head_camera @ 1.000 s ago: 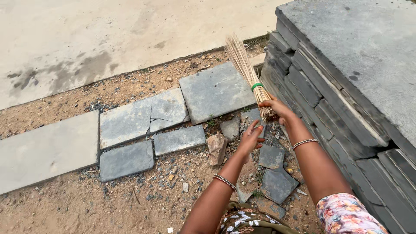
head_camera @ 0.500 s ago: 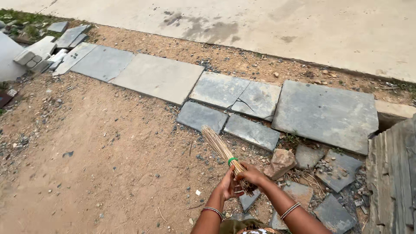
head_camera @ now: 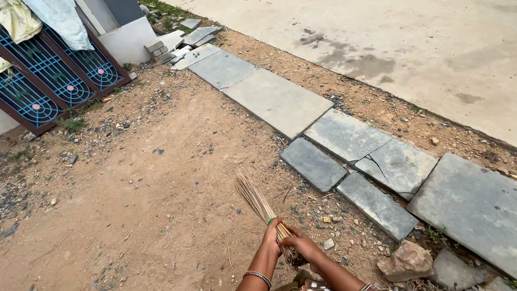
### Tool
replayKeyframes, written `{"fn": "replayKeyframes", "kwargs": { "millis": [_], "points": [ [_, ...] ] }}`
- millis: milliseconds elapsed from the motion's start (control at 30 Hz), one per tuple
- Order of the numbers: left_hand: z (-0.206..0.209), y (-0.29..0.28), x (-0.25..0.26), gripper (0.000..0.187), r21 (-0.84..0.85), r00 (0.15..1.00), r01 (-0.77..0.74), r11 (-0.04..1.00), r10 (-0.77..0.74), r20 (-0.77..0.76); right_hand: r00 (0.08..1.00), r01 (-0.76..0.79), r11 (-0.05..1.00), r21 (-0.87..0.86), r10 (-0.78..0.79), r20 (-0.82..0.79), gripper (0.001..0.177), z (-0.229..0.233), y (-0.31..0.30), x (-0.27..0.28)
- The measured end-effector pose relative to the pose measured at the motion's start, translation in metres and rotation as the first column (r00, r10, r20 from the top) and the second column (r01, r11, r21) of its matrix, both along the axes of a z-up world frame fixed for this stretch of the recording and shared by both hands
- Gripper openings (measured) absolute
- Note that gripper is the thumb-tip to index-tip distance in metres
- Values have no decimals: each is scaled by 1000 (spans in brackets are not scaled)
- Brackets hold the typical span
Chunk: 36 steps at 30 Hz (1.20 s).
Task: The person sweeps an outdoor dirt area and a stone walkway using a broom made of a bundle of sticks, clearing dust and debris from the surfaces.
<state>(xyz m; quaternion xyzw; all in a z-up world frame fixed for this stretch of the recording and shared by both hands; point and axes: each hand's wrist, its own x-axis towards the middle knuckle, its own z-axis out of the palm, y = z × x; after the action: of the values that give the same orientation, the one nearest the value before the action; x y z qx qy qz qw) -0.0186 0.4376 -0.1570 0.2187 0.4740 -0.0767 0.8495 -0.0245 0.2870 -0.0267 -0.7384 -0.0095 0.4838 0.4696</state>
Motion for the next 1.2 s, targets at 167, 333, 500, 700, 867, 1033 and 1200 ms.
{"fn": "replayKeyframes", "kwargs": {
  "millis": [167,333,500,700,867,1033,1200],
  "points": [
    [0,61,26,18,186,991,-37,982,13,132,996,41,997,70,-46,74,86,15,58,13],
    [5,141,10,21,133,954,-195,972,156,257,994,30,991,128,-44,102,84,17,131,1],
    [23,204,-19,27,285,956,-243,927,179,233,996,-21,955,295,-6,90,82,5,191,-4],
    [18,238,-29,29,347,943,-315,884,250,219,995,-63,923,381,28,96,81,-36,231,-1],
    [14,269,4,29,418,960,-280,864,247,132,998,-21,935,353,-4,70,79,-44,267,34],
    [26,310,64,32,431,949,-313,847,265,170,996,-80,943,322,62,64,76,-34,306,98],
    [43,357,157,56,503,958,-284,816,256,127,995,-62,944,324,34,90,76,-33,346,187]
  ]
}}
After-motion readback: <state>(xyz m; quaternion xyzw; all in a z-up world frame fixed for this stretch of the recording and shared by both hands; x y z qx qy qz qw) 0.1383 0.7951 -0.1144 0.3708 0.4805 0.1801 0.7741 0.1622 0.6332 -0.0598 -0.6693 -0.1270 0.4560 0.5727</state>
